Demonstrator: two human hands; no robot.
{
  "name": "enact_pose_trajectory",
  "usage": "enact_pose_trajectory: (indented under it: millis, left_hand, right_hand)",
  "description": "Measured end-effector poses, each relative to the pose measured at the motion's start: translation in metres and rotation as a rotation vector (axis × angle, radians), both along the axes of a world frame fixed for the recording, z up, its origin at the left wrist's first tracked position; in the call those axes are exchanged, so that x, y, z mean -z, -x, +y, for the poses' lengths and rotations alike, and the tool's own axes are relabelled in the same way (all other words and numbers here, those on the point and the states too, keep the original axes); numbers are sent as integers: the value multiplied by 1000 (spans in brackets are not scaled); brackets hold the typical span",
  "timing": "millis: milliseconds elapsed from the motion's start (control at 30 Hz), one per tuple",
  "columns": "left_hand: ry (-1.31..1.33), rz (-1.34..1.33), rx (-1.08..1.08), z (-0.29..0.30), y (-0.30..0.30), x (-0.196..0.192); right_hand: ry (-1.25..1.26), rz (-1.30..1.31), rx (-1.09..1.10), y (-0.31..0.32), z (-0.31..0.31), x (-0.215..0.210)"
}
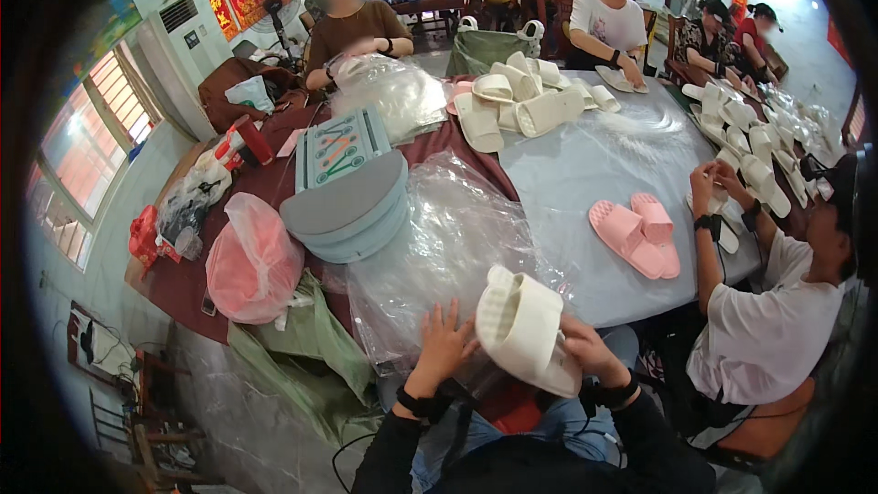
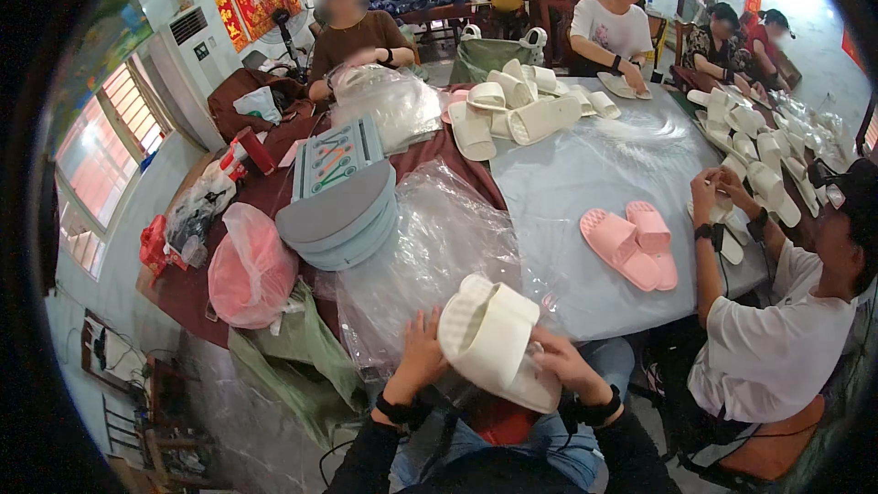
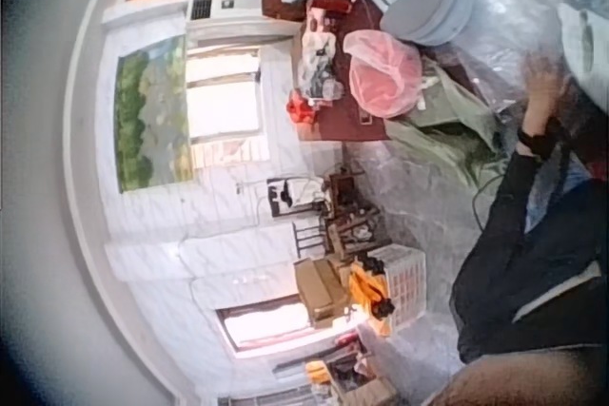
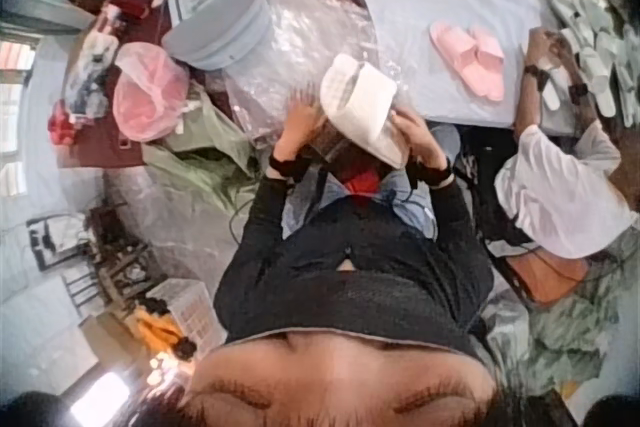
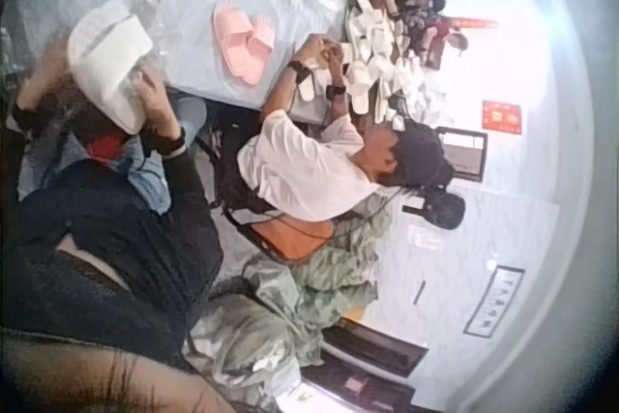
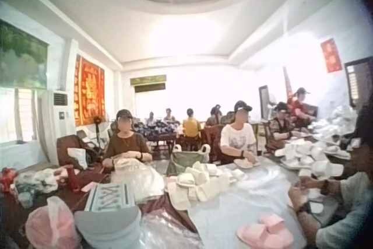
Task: Packaging finished slippers into plastic bags and placing them into a large collection sack.
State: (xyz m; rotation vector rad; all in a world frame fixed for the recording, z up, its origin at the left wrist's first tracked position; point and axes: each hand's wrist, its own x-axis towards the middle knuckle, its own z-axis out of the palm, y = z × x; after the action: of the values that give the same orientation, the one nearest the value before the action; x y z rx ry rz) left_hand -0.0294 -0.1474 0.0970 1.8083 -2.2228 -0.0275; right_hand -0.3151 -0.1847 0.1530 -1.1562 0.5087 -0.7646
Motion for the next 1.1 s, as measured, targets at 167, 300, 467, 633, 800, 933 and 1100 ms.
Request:
enact_pose_trajectory:
  millis: [167, 300, 467, 633, 800, 933, 1100]
  left_hand:
    - [-407, 483, -41, 6, -6, -15]
    - [107, 81, 189, 22, -7, -1]
    - [51, -64, 150, 18, -1, -1]
    - [22, 142, 141, 6, -8, -5]
    - [-10, 343, 59, -3, -14, -3]
    - [-74, 505, 50, -2, -16, -20]
    - [-66, 674, 70, 1, -22, -37]
  right_hand:
    - [366, 248, -251, -7, 15, -28]
    - [412, 258, -349, -10, 25, -30]
    - [414, 305, -413, -11, 35, -23]
    - [433, 296, -455, -11, 41, -26]
    - [467, 282, -472, -10, 45, -26]
    - [444, 304, -502, -12, 50, -10]
    - [437, 407, -37, -15, 49, -3]
